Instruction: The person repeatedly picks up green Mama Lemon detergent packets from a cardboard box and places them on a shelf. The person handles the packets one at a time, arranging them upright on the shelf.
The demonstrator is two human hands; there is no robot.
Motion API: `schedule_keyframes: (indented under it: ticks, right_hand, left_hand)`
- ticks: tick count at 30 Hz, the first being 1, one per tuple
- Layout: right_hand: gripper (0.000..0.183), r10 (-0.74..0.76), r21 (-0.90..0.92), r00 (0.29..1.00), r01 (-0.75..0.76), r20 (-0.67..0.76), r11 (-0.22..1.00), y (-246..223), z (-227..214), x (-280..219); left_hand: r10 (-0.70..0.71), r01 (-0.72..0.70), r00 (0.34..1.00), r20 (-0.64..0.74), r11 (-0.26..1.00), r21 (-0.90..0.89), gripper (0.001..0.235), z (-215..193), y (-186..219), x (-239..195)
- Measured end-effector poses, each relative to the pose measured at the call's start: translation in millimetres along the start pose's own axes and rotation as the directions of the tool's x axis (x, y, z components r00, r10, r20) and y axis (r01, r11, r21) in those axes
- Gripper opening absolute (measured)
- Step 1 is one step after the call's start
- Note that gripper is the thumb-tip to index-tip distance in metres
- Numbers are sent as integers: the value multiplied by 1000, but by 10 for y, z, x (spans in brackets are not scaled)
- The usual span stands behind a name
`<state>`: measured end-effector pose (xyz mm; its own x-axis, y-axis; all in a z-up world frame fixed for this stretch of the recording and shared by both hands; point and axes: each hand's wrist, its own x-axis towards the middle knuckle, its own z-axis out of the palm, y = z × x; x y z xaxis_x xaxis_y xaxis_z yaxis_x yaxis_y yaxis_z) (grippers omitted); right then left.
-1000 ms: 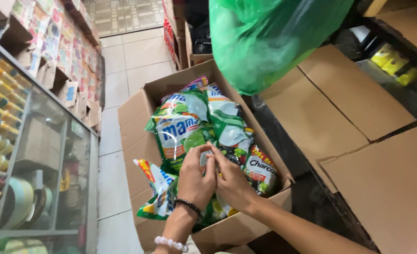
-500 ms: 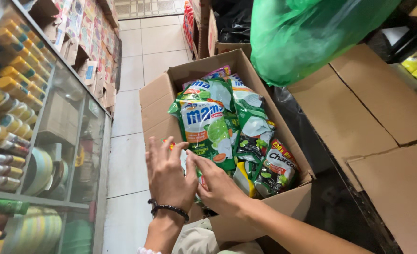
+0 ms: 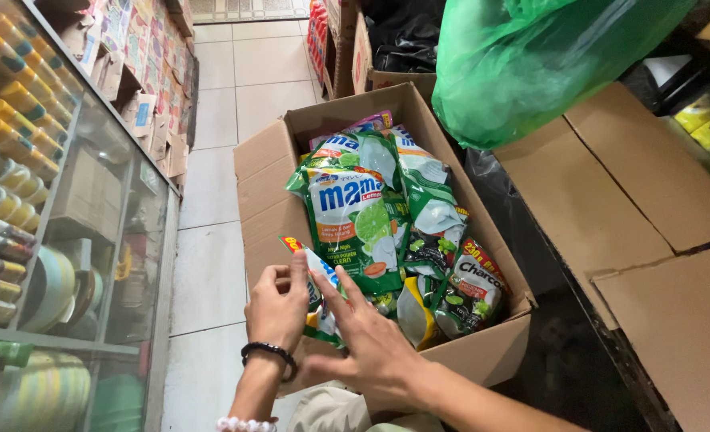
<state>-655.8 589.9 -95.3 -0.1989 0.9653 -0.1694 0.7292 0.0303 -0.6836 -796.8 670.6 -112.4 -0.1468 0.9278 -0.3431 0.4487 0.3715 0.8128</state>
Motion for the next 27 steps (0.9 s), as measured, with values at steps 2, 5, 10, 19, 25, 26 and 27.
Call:
schedule_keyframes:
  ticks: [2,5,10,19,25,26,27]
  right_hand:
    - [134,-23,-16,999,22,-46,1000,-66,29,-49]
    - [139,2,-53,997,-6,-72,999,-105,64,-60]
    - [131,42,-6,992,-43,-120,999,-102,119,-76]
    - [117,197,73,974,-190,-113,979,-138,116,-95]
    - [107,152,119,964,-128,-216,985,-131,146,-54]
    - [106,165,115,962,-143,-216,983,-126,143,-36]
    - [104,178,111,960,-157,-215,981,-125,137,-27]
  left_hand:
    - [32,-34,999,22,993,111,57,18,65,4]
    - [68,-79,996,57,975,207,50,68,88,25]
    - [88,-99,993,82,986,131,43,215,-10,127]
    - [129,-137,989,71,983,121,39,397,-123,213]
    - [168,-178,983,79,976,127,38,515,-124,293]
    - [169,-181,981,91,973,145,40,524,-123,318]
    - [169,-184,980,103,969,162,41,530,-122,341]
